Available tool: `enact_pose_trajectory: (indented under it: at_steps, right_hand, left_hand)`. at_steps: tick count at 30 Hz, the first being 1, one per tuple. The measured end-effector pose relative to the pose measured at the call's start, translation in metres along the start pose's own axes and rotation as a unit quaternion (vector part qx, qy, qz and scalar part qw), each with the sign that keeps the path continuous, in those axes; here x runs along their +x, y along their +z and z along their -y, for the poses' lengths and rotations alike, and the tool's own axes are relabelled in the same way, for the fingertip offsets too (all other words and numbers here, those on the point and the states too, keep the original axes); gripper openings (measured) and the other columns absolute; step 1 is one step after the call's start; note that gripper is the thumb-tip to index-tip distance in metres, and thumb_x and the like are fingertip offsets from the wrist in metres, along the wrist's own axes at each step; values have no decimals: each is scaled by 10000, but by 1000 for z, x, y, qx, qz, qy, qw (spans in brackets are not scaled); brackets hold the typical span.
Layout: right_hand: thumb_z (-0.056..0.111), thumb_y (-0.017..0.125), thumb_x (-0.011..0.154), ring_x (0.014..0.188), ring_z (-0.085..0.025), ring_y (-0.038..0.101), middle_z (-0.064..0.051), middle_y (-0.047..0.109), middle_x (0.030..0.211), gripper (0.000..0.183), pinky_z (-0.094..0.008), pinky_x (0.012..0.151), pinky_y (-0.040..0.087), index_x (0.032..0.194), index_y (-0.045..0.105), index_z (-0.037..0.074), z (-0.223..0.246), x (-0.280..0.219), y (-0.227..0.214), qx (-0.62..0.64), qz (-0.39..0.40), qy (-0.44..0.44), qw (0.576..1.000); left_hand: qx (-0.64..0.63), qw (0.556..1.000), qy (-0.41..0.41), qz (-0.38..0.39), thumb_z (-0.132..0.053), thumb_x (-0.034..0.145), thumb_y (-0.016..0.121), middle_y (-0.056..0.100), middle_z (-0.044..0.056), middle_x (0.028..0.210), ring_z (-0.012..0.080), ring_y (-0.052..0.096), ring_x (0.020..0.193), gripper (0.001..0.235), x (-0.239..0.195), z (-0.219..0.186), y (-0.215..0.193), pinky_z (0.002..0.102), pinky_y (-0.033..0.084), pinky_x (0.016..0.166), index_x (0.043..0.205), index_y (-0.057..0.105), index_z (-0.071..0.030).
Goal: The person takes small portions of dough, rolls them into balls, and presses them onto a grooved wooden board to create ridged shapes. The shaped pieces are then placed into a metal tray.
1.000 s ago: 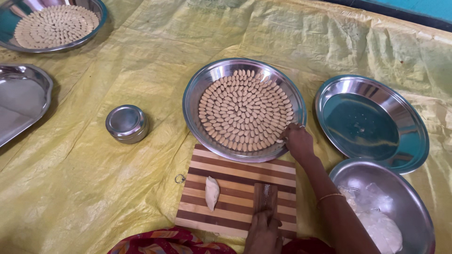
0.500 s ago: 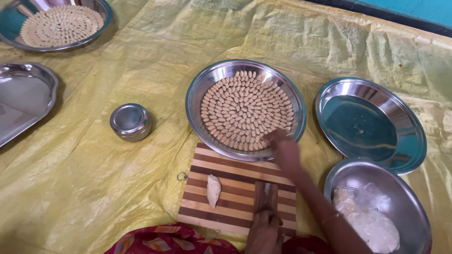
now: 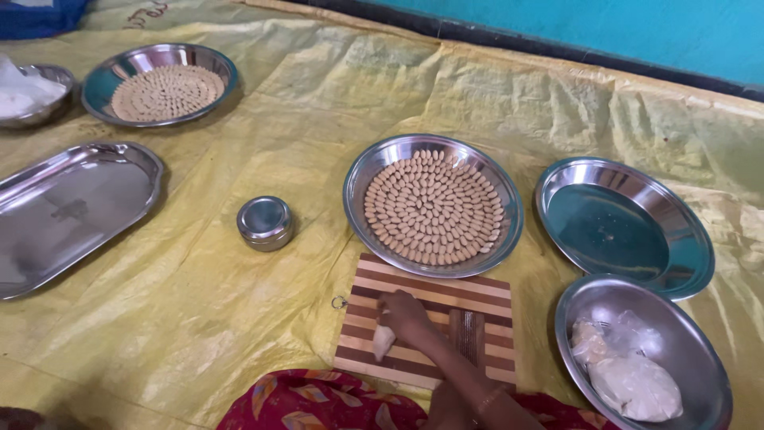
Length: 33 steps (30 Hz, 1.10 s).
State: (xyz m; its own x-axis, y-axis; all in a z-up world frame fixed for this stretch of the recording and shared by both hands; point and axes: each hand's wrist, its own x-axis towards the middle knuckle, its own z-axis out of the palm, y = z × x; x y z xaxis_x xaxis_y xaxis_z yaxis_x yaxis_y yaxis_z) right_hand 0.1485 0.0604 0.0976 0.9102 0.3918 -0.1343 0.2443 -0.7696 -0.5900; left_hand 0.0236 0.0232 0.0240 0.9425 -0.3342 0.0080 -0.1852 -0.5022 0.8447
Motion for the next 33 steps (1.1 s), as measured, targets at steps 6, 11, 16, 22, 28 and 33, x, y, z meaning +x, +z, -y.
enact_pose_trajectory:
  at_steps: [6, 11, 16, 22, 28, 33]
  right_hand:
    - [87, 796, 834, 963, -164, 755, -62, 780, 1041, 150, -280, 886, 610, 980, 829, 95, -11, -94, -62, 234, -61, 26, 970]
    - [3, 762, 826, 895, -215, 772, -179, 815, 1029, 218, -330, 788, 621, 1038, 804, -25, -30, -167, -92, 429, -111, 171, 880]
    - [-46, 741, 791, 832, -199, 790, -126, 802, 960, 288, -336, 712, 664, 1071, 767, 17, -50, -186, -80, 418, -156, 157, 881]
    - [-21, 801, 726, 739, -197, 766, -105, 794, 882, 265, -320, 680, 621, 977, 825, 62, -45, -185, -62, 110, -200, 97, 969]
    - [-9, 785, 745, 675, -183, 756, -103, 803, 873, 233, -299, 635, 613, 953, 824, 90, -37, -183, -62, 81, -221, 99, 967]
    - [-24, 716, 816, 582, -195, 728, -124, 805, 877, 235, -313, 547, 584, 992, 827, 87, -29, -184, -69, 101, -242, 130, 956]
  left_hand:
    - [-323, 924, -201, 42, -285, 1012, 514, 711, 74, 1107, 199, 728, 1036, 330, 17, 0, -18, 325, 614, 917, 1232, 620, -62]
    - [-690, 700, -170, 76, -381, 983, 618, 671, 135, 1091, 250, 705, 1028, 538, 10, -10, -65, 405, 616, 979, 1352, 556, 5]
    - [-674, 690, -195, 178, -378, 956, 631, 727, 170, 1105, 256, 762, 1006, 551, -1, -23, -87, 377, 640, 946, 1290, 578, 56]
    - [-508, 819, -242, 110, -71, 893, 739, 762, 171, 1055, 206, 775, 919, 304, 0, -16, -79, 283, 659, 852, 1164, 691, 58]
    - [-435, 863, -250, 57, -34, 895, 704, 786, 142, 943, 164, 758, 793, 177, 0, -21, -83, 251, 642, 700, 1060, 766, -24]
    - [-397, 883, -250, 16, -46, 856, 745, 797, 115, 918, 164, 763, 765, 173, 2, -29, -93, 274, 650, 657, 1025, 779, -34]
